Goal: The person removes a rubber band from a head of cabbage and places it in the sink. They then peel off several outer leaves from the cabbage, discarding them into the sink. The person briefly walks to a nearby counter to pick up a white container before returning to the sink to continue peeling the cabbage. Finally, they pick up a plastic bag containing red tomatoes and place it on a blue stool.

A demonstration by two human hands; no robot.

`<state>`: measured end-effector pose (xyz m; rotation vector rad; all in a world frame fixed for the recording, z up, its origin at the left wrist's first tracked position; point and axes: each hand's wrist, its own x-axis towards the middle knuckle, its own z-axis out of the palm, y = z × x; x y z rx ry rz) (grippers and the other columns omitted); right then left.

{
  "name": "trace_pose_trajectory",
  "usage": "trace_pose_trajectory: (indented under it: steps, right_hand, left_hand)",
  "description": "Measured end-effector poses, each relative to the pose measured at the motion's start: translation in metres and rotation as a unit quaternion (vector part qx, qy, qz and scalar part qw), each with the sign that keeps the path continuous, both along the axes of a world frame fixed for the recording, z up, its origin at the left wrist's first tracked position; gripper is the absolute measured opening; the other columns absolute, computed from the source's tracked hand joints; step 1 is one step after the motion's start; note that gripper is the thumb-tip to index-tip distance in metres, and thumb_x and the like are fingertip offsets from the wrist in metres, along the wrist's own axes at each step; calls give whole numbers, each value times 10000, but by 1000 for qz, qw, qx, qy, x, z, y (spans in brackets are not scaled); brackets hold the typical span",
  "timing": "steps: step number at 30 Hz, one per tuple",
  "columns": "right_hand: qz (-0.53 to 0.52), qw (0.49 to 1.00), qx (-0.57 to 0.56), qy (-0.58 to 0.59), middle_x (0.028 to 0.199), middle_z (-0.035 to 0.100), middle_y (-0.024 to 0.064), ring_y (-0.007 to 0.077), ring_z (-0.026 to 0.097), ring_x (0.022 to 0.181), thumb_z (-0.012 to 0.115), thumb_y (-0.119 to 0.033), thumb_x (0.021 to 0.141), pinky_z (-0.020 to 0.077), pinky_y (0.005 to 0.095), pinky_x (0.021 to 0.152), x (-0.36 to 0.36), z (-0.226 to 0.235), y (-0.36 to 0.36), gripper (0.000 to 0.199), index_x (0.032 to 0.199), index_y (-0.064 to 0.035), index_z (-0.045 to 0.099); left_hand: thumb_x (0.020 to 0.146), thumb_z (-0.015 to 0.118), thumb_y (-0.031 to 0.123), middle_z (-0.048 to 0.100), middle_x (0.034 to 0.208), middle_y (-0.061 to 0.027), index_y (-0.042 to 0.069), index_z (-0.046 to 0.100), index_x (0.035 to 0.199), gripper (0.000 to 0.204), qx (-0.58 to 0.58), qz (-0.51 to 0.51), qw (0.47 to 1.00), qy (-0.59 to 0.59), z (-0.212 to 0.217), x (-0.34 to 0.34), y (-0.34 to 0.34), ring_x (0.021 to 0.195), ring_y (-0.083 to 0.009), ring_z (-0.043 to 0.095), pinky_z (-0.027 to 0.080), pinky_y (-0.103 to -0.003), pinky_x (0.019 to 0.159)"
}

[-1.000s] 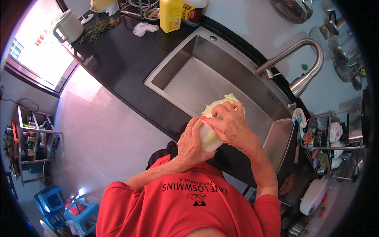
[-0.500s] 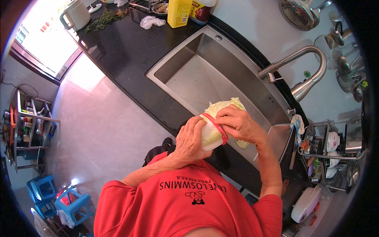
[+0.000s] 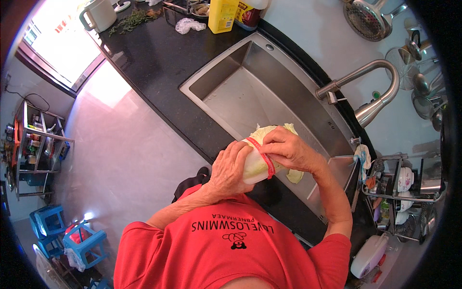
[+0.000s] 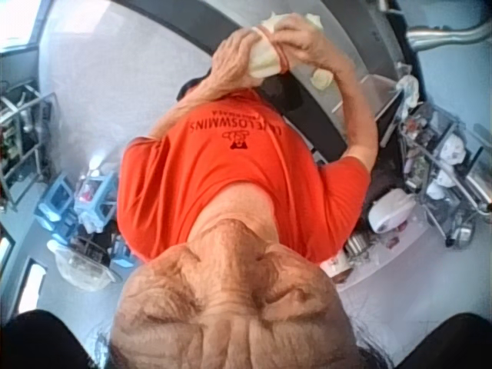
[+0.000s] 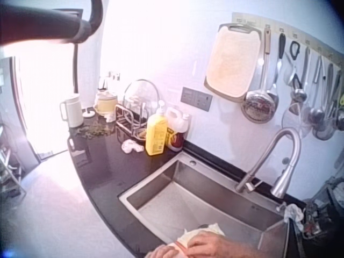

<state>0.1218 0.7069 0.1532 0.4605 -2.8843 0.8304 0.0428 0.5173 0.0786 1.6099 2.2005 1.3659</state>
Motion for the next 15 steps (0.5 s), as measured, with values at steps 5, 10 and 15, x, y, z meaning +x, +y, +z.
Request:
trace_pose_trajectory:
  steps: [5,10,15]
  right_hand:
    - [-3,1000,5,-8,912,539,62,254,514,901,651,-13,675,435,354,818,4,0,-1,179,843,-45,599]
    - [-28,998,50,-4,914,540,89,270,509,888,611,-48,706,433,361,793,3,1,-3,205,911,-58,598]
    - [-37,999,11,-6,921,543,75,262,509,885,628,-61,703,432,351,788,0,8,0,254,956,-76,618]
  left_hand:
    - [434,765,129,478,1132,-130,66,420,1202,845,-5,-13,1000,6,1,-1,0,1040,-317,506,436,-387,820]
    - [420,754,120,459,1140,-121,69,417,1224,873,-16,-28,999,-6,4,-3,-1,1078,-320,476,416,-386,834]
    - [423,750,122,463,1143,-121,66,423,1216,860,-18,-25,999,-17,5,-5,-2,1082,-315,474,408,-387,848]
